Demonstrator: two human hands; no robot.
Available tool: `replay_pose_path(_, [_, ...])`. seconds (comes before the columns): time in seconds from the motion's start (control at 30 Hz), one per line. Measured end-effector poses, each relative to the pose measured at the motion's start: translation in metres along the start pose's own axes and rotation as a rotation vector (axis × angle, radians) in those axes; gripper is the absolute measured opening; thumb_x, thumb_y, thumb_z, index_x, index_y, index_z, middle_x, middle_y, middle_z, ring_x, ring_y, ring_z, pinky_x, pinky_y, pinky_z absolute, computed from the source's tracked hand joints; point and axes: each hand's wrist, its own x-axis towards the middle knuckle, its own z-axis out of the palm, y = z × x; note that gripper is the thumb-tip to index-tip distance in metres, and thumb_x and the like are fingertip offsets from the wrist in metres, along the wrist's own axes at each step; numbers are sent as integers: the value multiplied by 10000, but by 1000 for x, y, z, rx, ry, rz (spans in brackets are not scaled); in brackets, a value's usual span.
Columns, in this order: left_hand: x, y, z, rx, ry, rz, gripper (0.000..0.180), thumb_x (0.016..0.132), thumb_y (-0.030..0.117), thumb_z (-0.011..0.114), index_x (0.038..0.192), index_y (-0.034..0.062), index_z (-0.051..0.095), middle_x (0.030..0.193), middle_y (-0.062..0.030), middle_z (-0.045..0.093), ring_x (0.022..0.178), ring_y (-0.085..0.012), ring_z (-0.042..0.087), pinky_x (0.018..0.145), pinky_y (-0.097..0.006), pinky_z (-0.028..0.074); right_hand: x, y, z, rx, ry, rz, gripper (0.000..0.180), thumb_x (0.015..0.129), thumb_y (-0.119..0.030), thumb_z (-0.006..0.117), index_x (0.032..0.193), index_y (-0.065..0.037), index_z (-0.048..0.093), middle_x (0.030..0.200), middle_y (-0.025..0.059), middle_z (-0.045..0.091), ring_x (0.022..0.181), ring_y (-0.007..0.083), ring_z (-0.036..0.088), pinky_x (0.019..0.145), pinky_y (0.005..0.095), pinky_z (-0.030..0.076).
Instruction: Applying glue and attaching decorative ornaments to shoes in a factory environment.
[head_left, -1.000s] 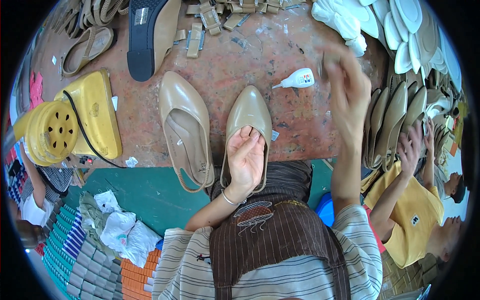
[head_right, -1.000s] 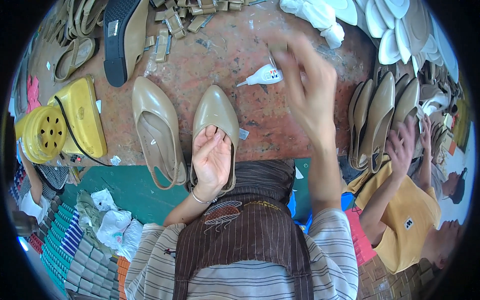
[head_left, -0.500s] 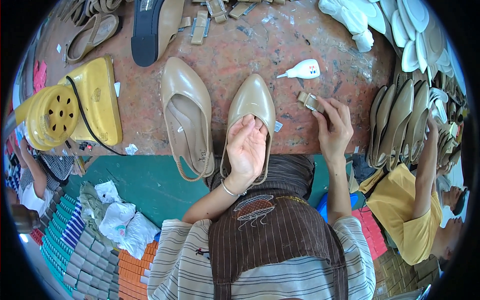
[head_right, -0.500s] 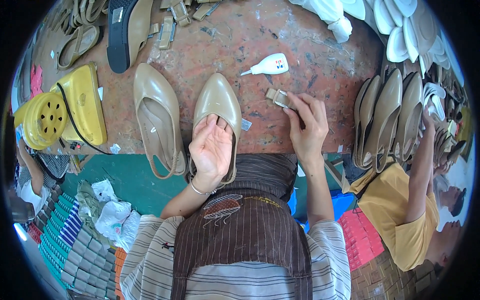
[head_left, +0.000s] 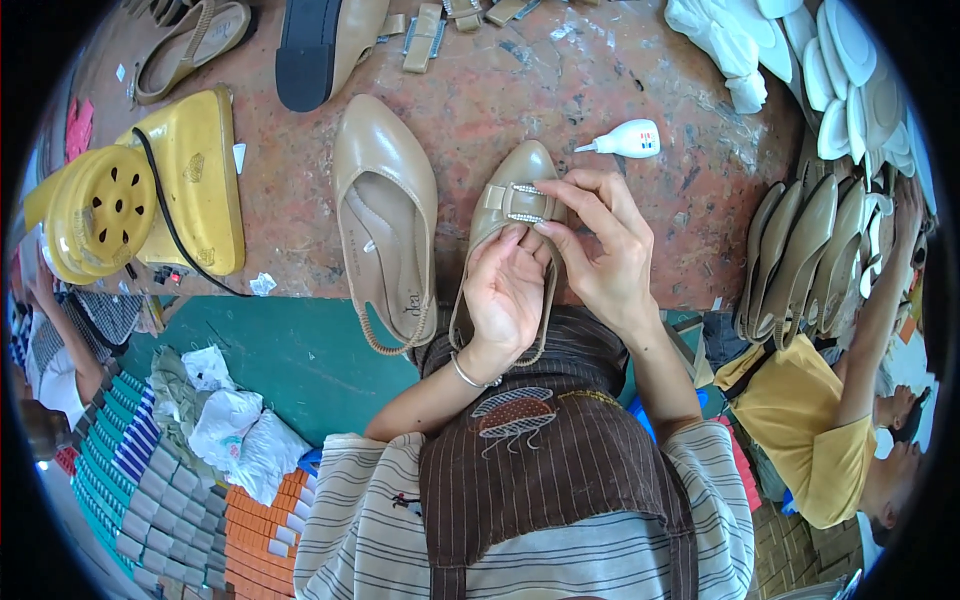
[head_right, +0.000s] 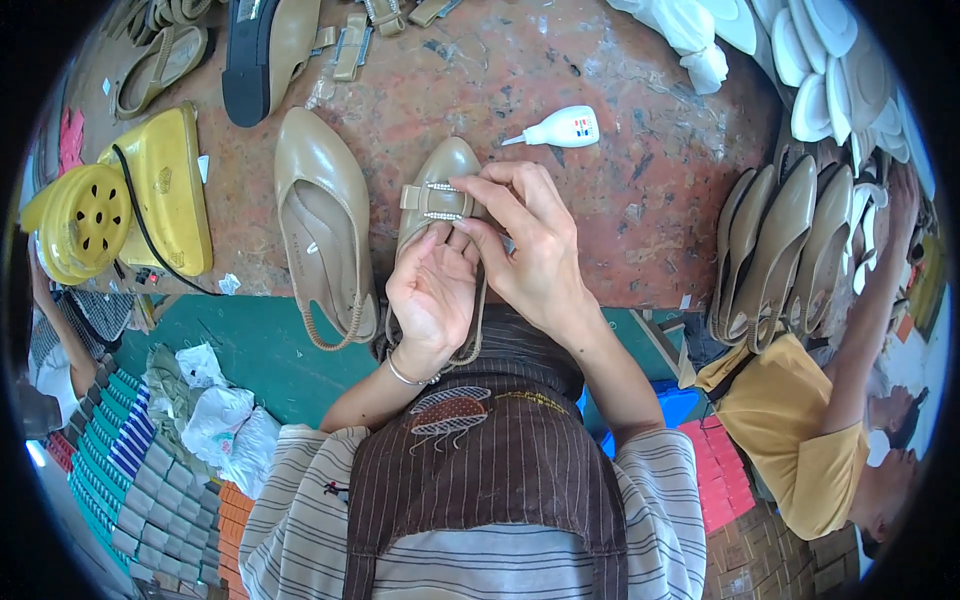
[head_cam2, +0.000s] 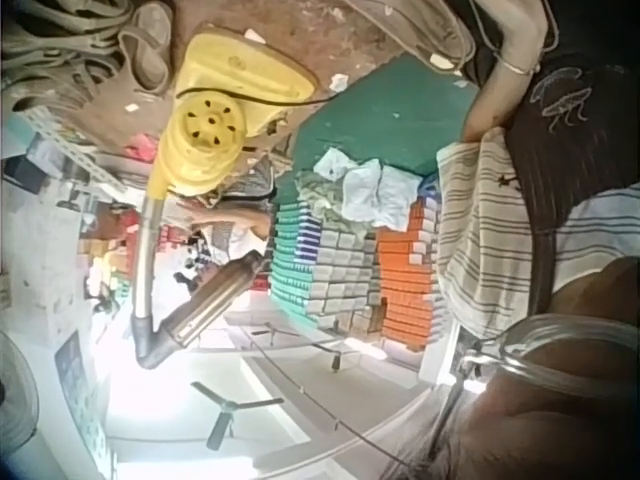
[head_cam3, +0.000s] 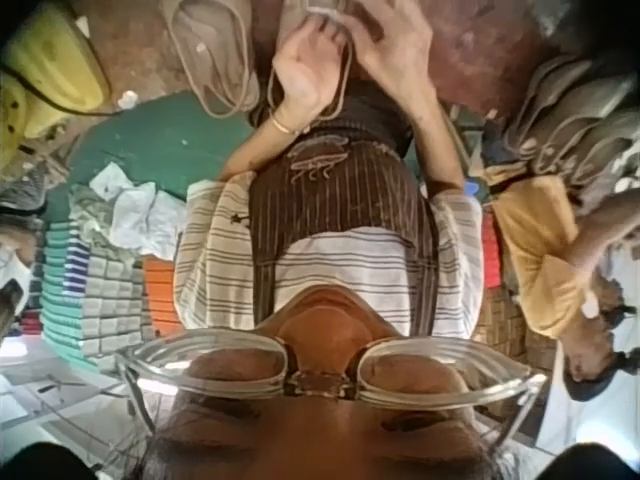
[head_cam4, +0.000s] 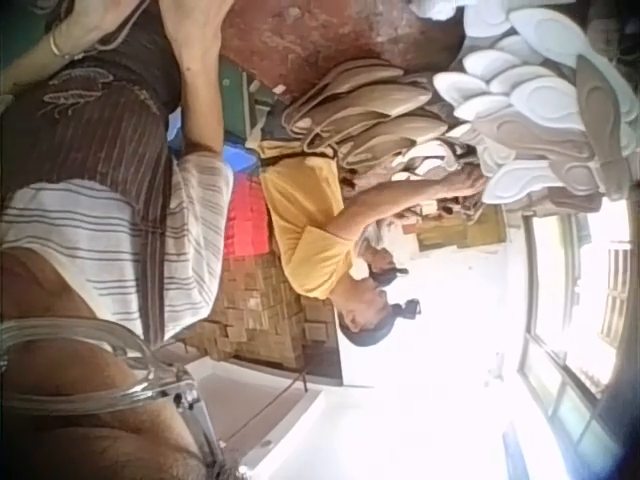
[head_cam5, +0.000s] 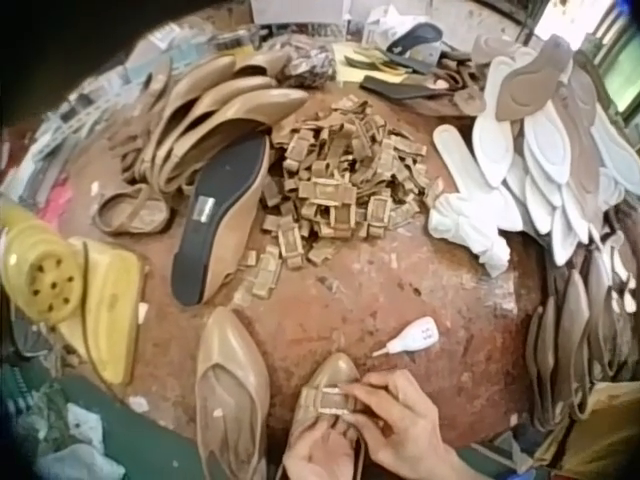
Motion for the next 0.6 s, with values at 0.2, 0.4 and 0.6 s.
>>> replay_pose_path(0.2, [-2,-1,-4,-8,15,1,291,885,99,476,1139,-32,535,1182,-126,562,1163,-253,487,1035,-394,348,1,0,2,-26,-25,-6,404,658,62,707,1051,-18,657,1001,125,567,912,280,570,751,355,494])
replay_pose_path(0.4, [-1,0,7,31,52,-15,262,945,155,473,1127,-17,551,1158,-110,579,1121,-213,518,997,-353,396,1,-1,2,-30,-34,8,399,640,61,715,1029,-18,671,979,122,571,909,278,572,752,351,499])
replay_pose_path(0.6, [7,6,12,282,161,-74,296,969,214,541,1192,20,545,1107,-53,623,966,-143,608,859,-283,506,1,-9,-7,87,-39,24,348,674,54,710,1012,-28,699,972,105,590,906,238,585,752,322,502])
